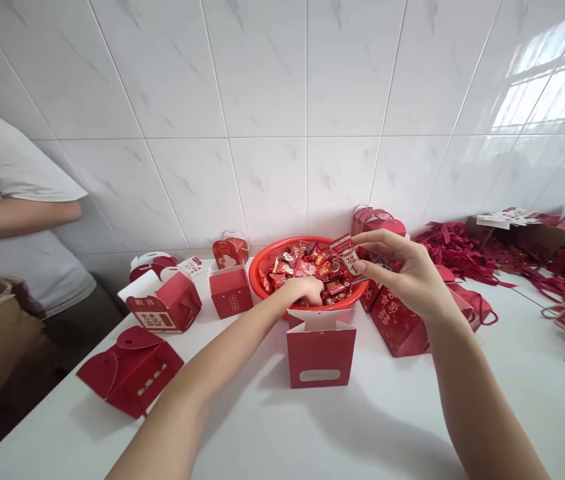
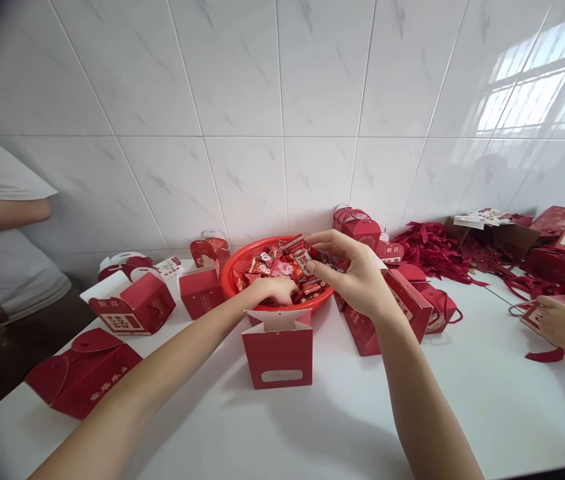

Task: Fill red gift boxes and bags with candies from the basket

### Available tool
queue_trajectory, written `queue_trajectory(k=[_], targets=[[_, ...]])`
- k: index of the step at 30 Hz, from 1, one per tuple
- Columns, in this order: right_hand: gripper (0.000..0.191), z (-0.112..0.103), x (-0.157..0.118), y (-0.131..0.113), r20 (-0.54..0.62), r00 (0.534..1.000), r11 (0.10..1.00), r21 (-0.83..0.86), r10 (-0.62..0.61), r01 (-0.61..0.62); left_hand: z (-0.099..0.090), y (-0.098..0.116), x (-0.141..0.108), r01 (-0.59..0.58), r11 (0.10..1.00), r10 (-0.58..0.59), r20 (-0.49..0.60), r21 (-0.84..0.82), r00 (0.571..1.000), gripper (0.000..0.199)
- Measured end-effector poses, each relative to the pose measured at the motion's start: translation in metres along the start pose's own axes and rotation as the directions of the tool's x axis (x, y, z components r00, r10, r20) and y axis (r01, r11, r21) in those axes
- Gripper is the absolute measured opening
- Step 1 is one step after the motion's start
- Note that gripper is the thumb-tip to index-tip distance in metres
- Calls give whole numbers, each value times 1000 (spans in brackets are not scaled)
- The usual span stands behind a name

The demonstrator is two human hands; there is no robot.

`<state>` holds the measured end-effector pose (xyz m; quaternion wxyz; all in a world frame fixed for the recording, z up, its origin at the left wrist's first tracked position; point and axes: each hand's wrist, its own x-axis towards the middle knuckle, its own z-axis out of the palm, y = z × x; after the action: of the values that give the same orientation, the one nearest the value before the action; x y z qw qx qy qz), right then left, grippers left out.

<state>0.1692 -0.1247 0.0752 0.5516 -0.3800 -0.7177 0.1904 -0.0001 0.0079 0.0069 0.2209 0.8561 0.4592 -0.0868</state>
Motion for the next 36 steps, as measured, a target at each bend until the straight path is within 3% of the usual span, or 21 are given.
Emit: queue_trajectory(k=[8,14,16,18,20,23,25,27,29,31,36], targets=[[28,-5,-1,3,2,1000,1000,-6,-20,20,0,-1,-3,65,996,-59,91,-53,994,6],[26,-7,-1,2,-12,1000,999,-29,-18,18,3,-7,-10,-13,986,20,40,-168,999,20],[26,-7,-2,2,-10,1000,1000,-17,-14,13,2,-9,-13,-61,964,48,-56,-258,997,22],[26,-7,-2,2,-6,1000,1000,-7,-9,9,1,-12,-16,-132,901,45,-213,-414,976,20],[26,-7,-1,2,0,1000,1000,3,-8,8,0,-16,-20,-203,771,3,-316,-603,949,18],[26,-7,-1,2,10,1000,1000,14,-12,12,1,-24,-27,-240,553,-18,-299,-798,954,21],[26,-7,0,2,13,1000,1000,7,-18,18,2,-29,-32,-272,462,3,-305,-844,952,34],[26,-7,0,2,16,1000,1000,-11,-22,23,3,-32,-40,-344,393,22,-365,-853,931,50],[27,-8,0,2,24,1000,999,-29,-18,18,3,-32,-52,-420,332,41,-432,-844,901,54],[29,-8,0,2,33,999,999,-33,-8,9,-1,-28,-70,-483,330,67,-490,-811,869,47],[26,-7,0,0,27,1000,1000,-15,-11,11,-12,-13,-128,-606,517,227,-586,-604,778,26]])
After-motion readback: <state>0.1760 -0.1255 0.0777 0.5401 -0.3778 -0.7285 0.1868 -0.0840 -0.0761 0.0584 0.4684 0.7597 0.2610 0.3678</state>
